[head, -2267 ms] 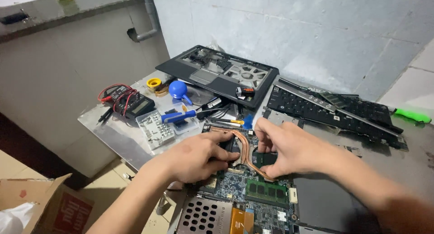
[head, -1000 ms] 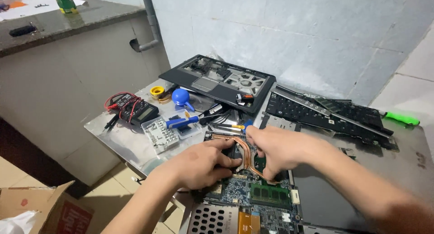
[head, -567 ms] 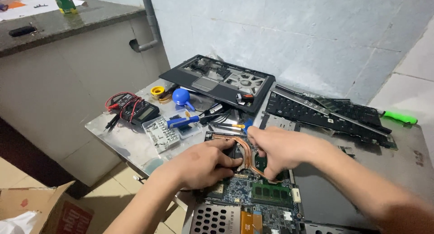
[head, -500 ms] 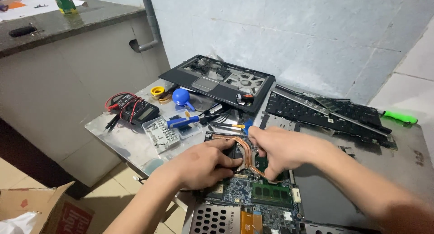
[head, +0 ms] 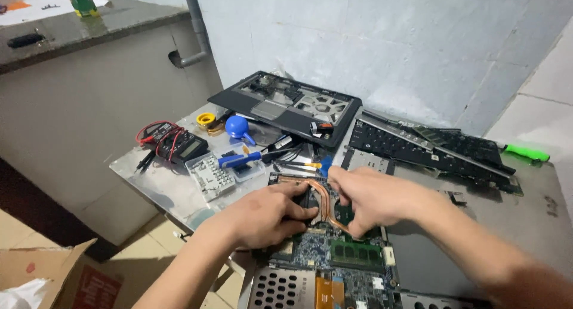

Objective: Tightening the screws on a laptop heatsink to secure it to the motherboard.

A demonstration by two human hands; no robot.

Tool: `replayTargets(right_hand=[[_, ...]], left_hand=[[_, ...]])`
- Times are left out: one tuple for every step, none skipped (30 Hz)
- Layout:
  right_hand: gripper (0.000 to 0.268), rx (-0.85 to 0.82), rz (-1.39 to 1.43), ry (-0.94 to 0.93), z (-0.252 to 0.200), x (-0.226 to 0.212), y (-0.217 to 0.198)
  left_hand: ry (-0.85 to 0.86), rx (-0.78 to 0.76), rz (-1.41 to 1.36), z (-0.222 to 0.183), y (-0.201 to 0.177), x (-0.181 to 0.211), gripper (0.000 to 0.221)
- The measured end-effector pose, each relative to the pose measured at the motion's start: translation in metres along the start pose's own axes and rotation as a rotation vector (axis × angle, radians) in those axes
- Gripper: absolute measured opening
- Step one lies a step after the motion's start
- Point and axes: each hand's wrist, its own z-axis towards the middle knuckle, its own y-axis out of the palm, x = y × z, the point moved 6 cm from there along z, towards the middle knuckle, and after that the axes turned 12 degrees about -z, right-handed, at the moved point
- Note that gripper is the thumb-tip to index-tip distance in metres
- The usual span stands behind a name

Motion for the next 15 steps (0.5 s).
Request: replayTargets(right_hand=[[0.067,-0.003,0.002,0.0,-0.001,-0.001,0.001],[0.066,0.007,0.022,0.008,-0.003,-0.002,0.001],[0.065,0.023,0.038,0.019,-0.005,-0.001,-0.001],[0.065,0.026,0.037,0.021,-0.004,0.004,0.003],[0.061,0.02,0.046,0.021,-0.002,0.006,0.01],[0.057,0.015,0.056,0.02,0.0,0.008,0.016],[0.057,0.017,0.057,0.019,-0.003,0.004,0.012],[0.058,0.02,0.056,0.017,-0.005,0.001,0.008],[0.058,0.03,0.052,0.021,-0.009,0.0,0.002],[0.058,0.037,0.051,0.025,-0.008,0.001,-0.001],[0.059,0.05,0.048,0.024,-0.008,0.0,0.0],[0.06,0.062,0.044,0.024,-0.008,-0.001,0.001],[0.06,0.063,0.043,0.024,-0.01,-0.004,0.002],[0.057,0.049,0.058,0.044,-0.012,-0.007,0.004],[0.054,0.041,0.071,0.066,-0.015,-0.007,0.004]], left_hand=[[-0.002,-0.003,-0.002,-0.001,0.001,-0.001,0.037],[-0.007,-0.003,-0.001,-0.002,0.001,-0.002,0.036],[-0.009,0.0,0.004,-0.001,0.0,-0.002,0.036],[-0.006,0.001,0.006,0.002,-0.001,-0.004,0.036],[0.002,-0.001,0.01,0.001,0.001,-0.007,0.037],[0.011,-0.004,0.013,0.0,0.003,-0.009,0.038],[0.01,-0.004,0.015,-0.002,0.002,-0.008,0.038],[-0.011,-0.012,0.01,-0.003,0.002,-0.007,0.037],[-0.023,-0.019,0.008,-0.002,0.002,-0.006,0.037],[-0.018,-0.017,0.013,0.001,-0.002,-0.006,0.037],[-0.002,-0.006,0.023,0.0,-0.002,-0.006,0.038],[0.014,0.005,0.033,-0.001,-0.003,-0.006,0.038],[0.015,0.006,0.033,-0.002,-0.003,-0.003,0.038],[0.01,-0.015,0.032,-0.004,-0.002,0.0,0.037],[0.009,-0.033,0.034,-0.002,-0.002,0.004,0.037]])
